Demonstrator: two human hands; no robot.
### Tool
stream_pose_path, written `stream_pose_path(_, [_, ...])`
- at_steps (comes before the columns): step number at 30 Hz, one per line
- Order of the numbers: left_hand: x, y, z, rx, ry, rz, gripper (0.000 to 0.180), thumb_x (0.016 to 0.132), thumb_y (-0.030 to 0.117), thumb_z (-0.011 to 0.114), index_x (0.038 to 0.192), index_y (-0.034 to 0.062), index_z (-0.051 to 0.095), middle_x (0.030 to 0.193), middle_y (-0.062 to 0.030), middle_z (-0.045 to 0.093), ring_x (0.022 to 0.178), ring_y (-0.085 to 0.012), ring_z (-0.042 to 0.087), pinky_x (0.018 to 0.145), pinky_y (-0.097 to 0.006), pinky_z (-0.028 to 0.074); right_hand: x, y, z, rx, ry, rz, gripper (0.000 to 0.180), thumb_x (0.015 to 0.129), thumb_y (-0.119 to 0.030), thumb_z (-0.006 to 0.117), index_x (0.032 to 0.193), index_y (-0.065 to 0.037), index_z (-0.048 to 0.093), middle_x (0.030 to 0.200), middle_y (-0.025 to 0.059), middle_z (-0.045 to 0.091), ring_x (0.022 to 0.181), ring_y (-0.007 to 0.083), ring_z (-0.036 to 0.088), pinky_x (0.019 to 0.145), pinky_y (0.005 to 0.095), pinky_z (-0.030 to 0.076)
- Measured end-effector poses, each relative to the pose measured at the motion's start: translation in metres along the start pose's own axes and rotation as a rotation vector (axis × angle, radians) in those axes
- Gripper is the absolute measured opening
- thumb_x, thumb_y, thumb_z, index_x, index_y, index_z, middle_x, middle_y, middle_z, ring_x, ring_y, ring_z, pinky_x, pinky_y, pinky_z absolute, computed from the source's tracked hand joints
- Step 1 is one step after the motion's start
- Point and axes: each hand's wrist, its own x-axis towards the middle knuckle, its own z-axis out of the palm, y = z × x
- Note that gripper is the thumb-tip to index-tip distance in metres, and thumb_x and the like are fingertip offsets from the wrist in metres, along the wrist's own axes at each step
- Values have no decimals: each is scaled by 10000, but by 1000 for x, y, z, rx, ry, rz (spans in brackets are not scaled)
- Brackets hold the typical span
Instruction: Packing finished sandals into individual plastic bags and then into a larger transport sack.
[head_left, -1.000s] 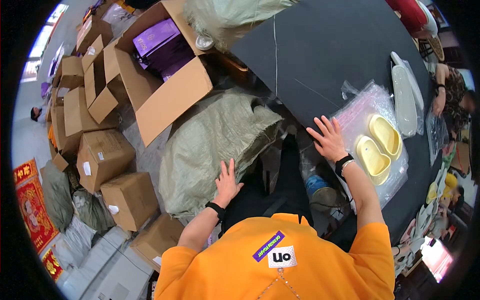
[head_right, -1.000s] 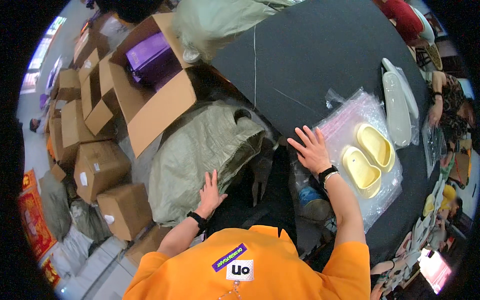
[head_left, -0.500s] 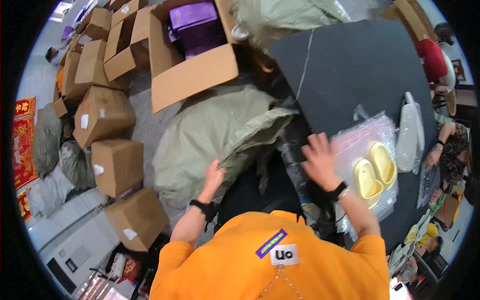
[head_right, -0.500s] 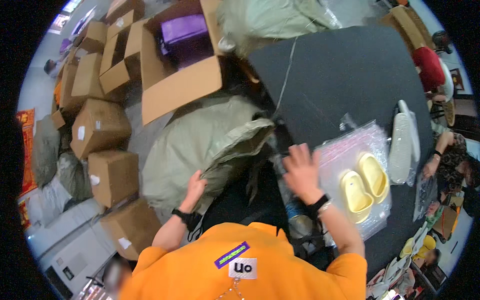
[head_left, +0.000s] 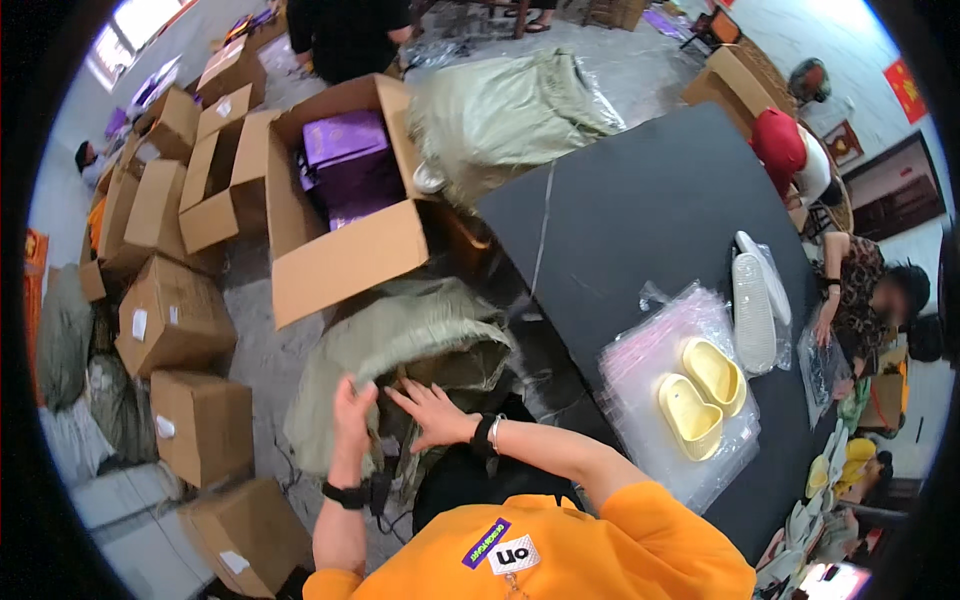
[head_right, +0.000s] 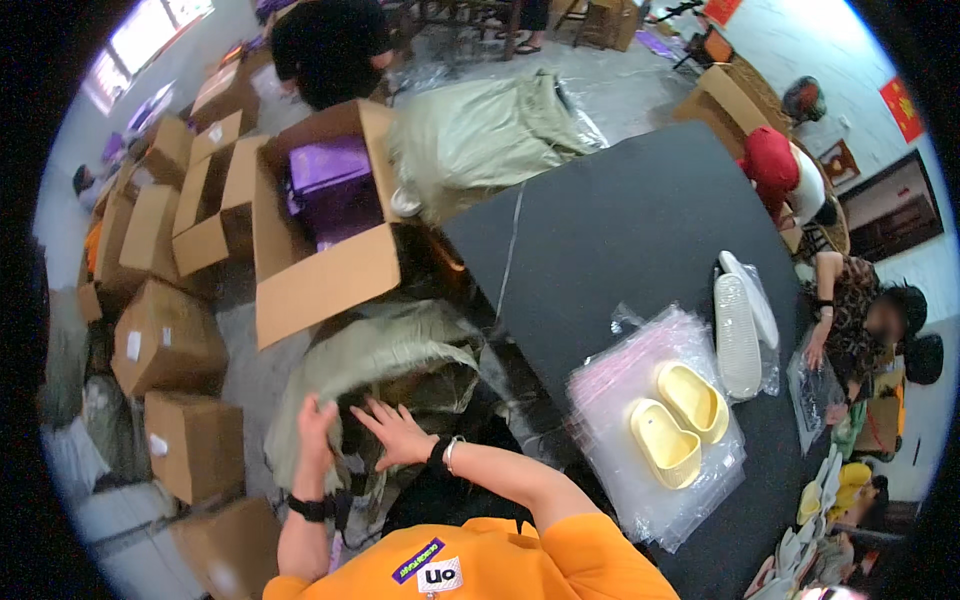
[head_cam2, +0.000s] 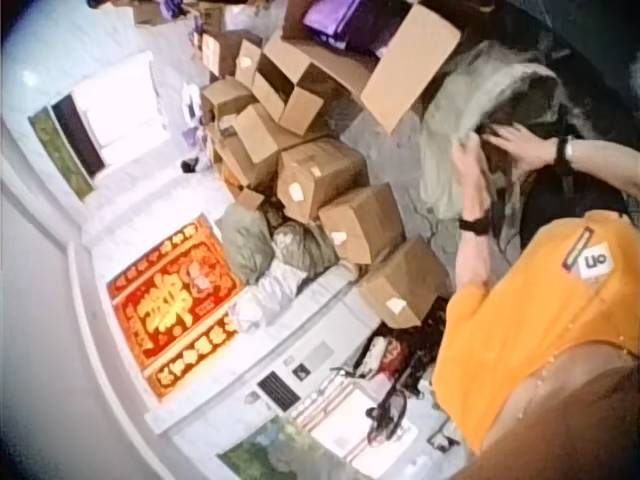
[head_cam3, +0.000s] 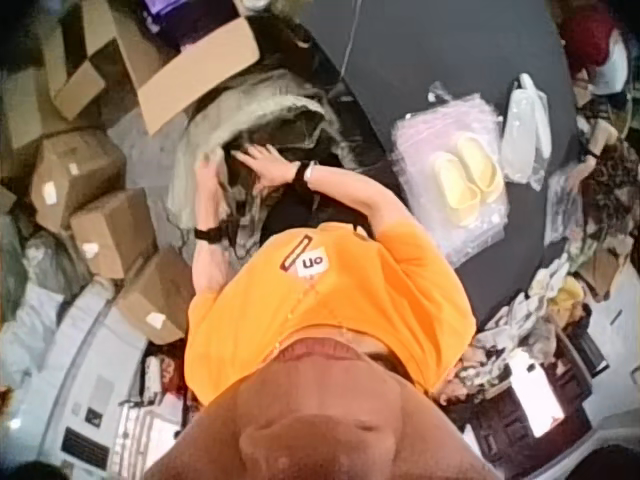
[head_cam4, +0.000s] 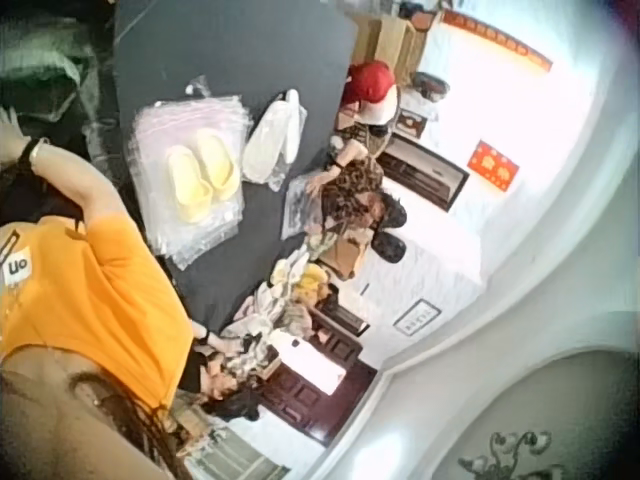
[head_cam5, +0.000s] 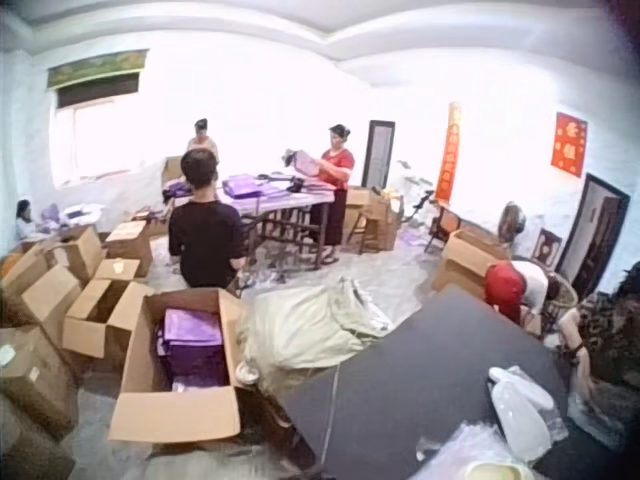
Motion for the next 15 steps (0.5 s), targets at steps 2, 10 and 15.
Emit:
stream_pose_path(2, [15, 30, -5, -90, -6, 96, 161, 857, 55, 508, 1012, 11, 524, 995, -38, 565, 916, -114, 526, 819, -263, 420, 10, -11, 5, 49, -43, -83, 1176, 568, -350, 801, 1428, -151, 24, 1459, 196, 97, 1316, 351, 227, 1022, 575, 207])
stream_pose_path(10, [69, 52, -34, 49, 122, 309, 273, 813, 38, 588, 1080, 8, 540, 803, 53, 461, 730, -42, 429, 664, -194, 362, 7, -10, 70, -476, -181, -109, 986, 549, -469, 765, 1353, -125, 309, 1361, 148, 338, 1215, 328, 376, 963, 608, 231])
stream_pose_path(15, [72, 67, -66, 89, 24, 347, 425, 780, -17, 571, 1191, 22, 471, 874, 17, 493, 763, -57, 457, 689, -196, 374, -4, 42, 92, -717, -728, -151, 467, 682, -205, 660, 1124, -125, 535, 1005, 41, 575, 1041, 247, 493, 1015, 520, 232])
